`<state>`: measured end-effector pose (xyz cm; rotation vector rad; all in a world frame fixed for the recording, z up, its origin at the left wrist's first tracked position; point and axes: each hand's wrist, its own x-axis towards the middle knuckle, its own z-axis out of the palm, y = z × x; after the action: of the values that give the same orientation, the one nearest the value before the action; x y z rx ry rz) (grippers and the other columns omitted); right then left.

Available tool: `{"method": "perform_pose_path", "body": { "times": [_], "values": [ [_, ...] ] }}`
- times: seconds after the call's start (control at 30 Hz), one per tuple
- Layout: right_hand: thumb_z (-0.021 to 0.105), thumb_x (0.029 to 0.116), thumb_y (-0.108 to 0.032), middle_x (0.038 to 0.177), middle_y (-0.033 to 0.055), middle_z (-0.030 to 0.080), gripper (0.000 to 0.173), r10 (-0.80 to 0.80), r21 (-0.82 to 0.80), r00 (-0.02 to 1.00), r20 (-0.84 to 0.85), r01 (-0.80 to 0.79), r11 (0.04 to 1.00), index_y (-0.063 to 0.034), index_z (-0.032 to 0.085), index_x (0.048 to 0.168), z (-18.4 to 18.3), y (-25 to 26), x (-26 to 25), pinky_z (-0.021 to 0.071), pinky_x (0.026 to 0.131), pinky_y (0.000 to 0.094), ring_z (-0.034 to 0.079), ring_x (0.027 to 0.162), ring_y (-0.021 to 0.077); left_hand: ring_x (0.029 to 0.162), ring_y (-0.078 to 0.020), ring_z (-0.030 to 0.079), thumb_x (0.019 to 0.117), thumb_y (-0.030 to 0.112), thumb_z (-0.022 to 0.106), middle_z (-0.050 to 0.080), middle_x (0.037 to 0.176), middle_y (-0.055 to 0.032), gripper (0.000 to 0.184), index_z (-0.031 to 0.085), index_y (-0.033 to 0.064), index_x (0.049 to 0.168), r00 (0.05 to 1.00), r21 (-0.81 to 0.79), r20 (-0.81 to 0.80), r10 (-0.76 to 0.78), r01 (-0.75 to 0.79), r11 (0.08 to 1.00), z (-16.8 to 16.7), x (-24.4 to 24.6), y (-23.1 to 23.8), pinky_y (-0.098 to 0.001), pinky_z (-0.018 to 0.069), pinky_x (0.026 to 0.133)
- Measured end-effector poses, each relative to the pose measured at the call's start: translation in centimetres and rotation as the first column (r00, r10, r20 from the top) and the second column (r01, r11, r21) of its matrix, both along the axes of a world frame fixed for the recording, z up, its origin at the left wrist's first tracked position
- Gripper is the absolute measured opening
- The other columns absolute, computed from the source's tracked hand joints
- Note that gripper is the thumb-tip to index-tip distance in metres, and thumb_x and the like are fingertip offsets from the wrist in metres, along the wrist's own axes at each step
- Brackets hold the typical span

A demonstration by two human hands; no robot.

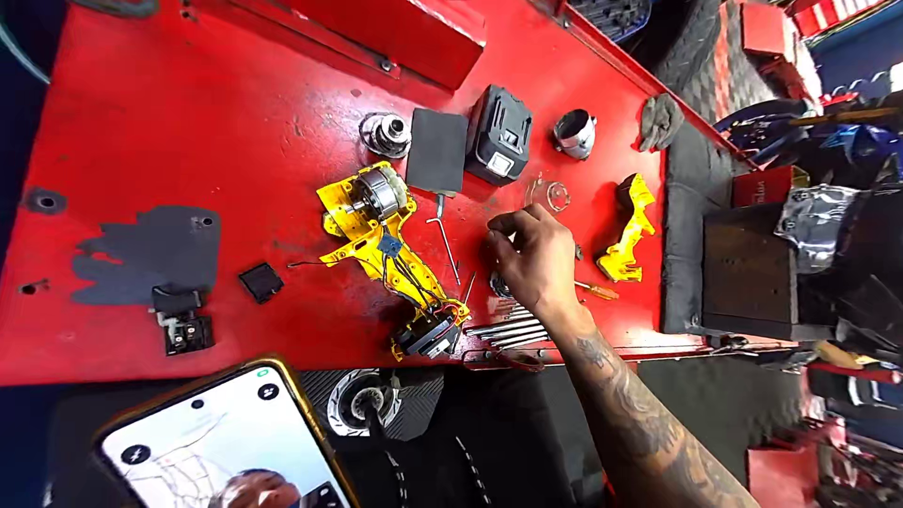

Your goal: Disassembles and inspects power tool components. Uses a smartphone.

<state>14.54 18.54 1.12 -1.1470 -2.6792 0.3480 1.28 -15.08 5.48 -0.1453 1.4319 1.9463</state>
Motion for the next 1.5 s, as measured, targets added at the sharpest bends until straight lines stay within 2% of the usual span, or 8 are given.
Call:
{"method": "perform_pose_path", "body": {
  "times": [0.2, 0.3, 0.53, 0.63, 0.77, 1.1, 1.33, 1.5],
  "values": [
    [0.066, 0.0953, -0.024, 0.099, 0.0094, 0.069, 0.016, 0.144, 0.064, 0.973, 0.181, -0.158, 0.985, -0.0124, 0.074, 0.102, -0.1, 0.8, -3.4, 0.0567, 0.071, 0.0524, 0.069, 0.09, 0.0291, 0.101, -0.0043, 0.071, 0.1113, 0.019, 0.024, 0.076, 0.101, 0.0069, 0.042, 0.066, 0.0151, 0.111, 0.998, -0.151, 0.036, 0.054, -0.048, 0.987, 1.4, -0.2, 0.8, -0.0276, 0.0574, 0.096],
    [0.063, 0.0973, -0.025, 0.104, 0.0177, 0.069, 0.022, 0.218, 0.027, 0.944, 0.248, -0.232, 0.972, -0.0057, 0.071, 0.104, 0.2, 0.5, -4.0, 0.0543, 0.073, 0.0621, 0.069, 0.095, 0.0395, 0.096, -0.012, 0.072, 0.1112, 0.024, 0.029, 0.076, 0.1, -0.0016, 0.043, 0.07, 0.0101, 0.112, 0.989, -0.224, 0.053, 0.138, -0.123, 0.967, 1.6, 0.4, 0.5, -0.0348, 0.0611, 0.089],
    [0.05, 0.1009, -0.026, 0.109, 0.0274, 0.064, 0.032, 0.27, 0.033, 0.933, 0.24, -0.286, 0.958, 0.002, 0.062, 0.107, 0.3, 0.0, -3.3, 0.0497, 0.069, 0.0693, 0.066, 0.096, 0.0503, 0.109, -0.0217, 0.07, 0.1114, 0.035, 0.035, 0.072, 0.115, -0.0115, 0.045, 0.071, 0.0089, 0.119, 0.991, -0.112, 0.056, 0.119, -0.112, 0.987, 1.7, 1.4, -1.4, -0.0447, 0.0579, 0.097],
    [0.048, 0.1024, -0.019, 0.097, 0.0222, 0.065, 0.025, 0.239, -0.039, 0.969, 0.063, -0.236, 0.971, 0.002, 0.059, 0.109, 2.2, -2.2, -1.9, 0.0518, 0.069, 0.0615, 0.067, 0.084, 0.0403, 0.113, -0.0236, 0.069, 0.1122, 0.035, 0.033, 0.071, 0.119, -0.0131, 0.046, 0.069, 0.0077, 0.124, 0.991, -0.07, 0.061, 0.118, -0.113, 0.991, 2.5, 1.9, -2.1, -0.0467, 0.0571, 0.098],
    [0.049, 0.1052, -0.02, 0.09, 0.0067, 0.063, 0.018, 0.124, -0.278, 0.969, -0.214, -0.182, 0.943, -0.0046, 0.055, 0.113, 4.9, -7.0, 1.2, 0.0551, 0.062, 0.0349, 0.063, 0.07, 0.0144, 0.113, -0.0229, 0.068, 0.1128, 0.035, 0.031, 0.071, 0.12, -0.0128, 0.047, 0.068, 0.0082, 0.126, 0.991, -0.036, 0.041, 0.125, -0.124, 0.992, 3.5, 2.6, -2.9, -0.0456, 0.0576, 0.098],
    [0.058, 0.0996, -0.015, 0.091, 0.0026, 0.068, 0.011, -0.028, -0.629, 0.878, -0.478, -0.32, 0.708, -0.0125, 0.06, 0.11, 9.3, -18.2, 7.2, 0.0614, 0.059, 0.0329, 0.067, 0.07, 0.0175, 0.112, -0.023, 0.07, 0.1125, 0.037, 0.032, 0.071, 0.119, -0.0126, 0.047, 0.067, 0.0082, 0.125, 0.988, 0.027, -0.067, 0.14, -0.138, 0.99, 5.8, 4.9, -5.3, -0.0462, 0.0584, 0.097],
    [0.059, 0.1014, -0.016, 0.096, 0.0048, 0.069, 0.017, 0.029, -0.68, 0.841, -0.54, -0.456, 0.574, -0.0148, 0.064, 0.117, 11.4, -21.9, 9.0, 0.0639, 0.061, 0.0346, 0.069, 0.071, 0.0212, 0.114, -0.023, 0.069, 0.1123, 0.037, 0.034, 0.071, 0.121, -0.0126, 0.046, 0.067, 0.0075, 0.126, 0.971, 0.059, -0.109, 0.213, -0.208, 0.976, 7.5, 7.2, -7.0, -0.046, 0.0573, 0.099],
    [0.059, 0.102, -0.012, 0.097, 0.0072, 0.069, 0.013, 0.02, -0.674, 0.788, -0.616, -0.54, 0.504, -0.0095, 0.069, 0.109, 12.6, -23.7, 9.4, 0.0636, 0.062, 0.0338, 0.069, 0.074, 0.0215, 0.113, -0.0232, 0.069, 0.1121, 0.036, 0.035, 0.071, 0.12, -0.0132, 0.045, 0.067, 0.0074, 0.126, 0.962, 0.08, -0.109, 0.25, -0.242, 0.967, 8.3, 8.9, -7.7, -0.0455, 0.058, 0.098]
  ]
}}
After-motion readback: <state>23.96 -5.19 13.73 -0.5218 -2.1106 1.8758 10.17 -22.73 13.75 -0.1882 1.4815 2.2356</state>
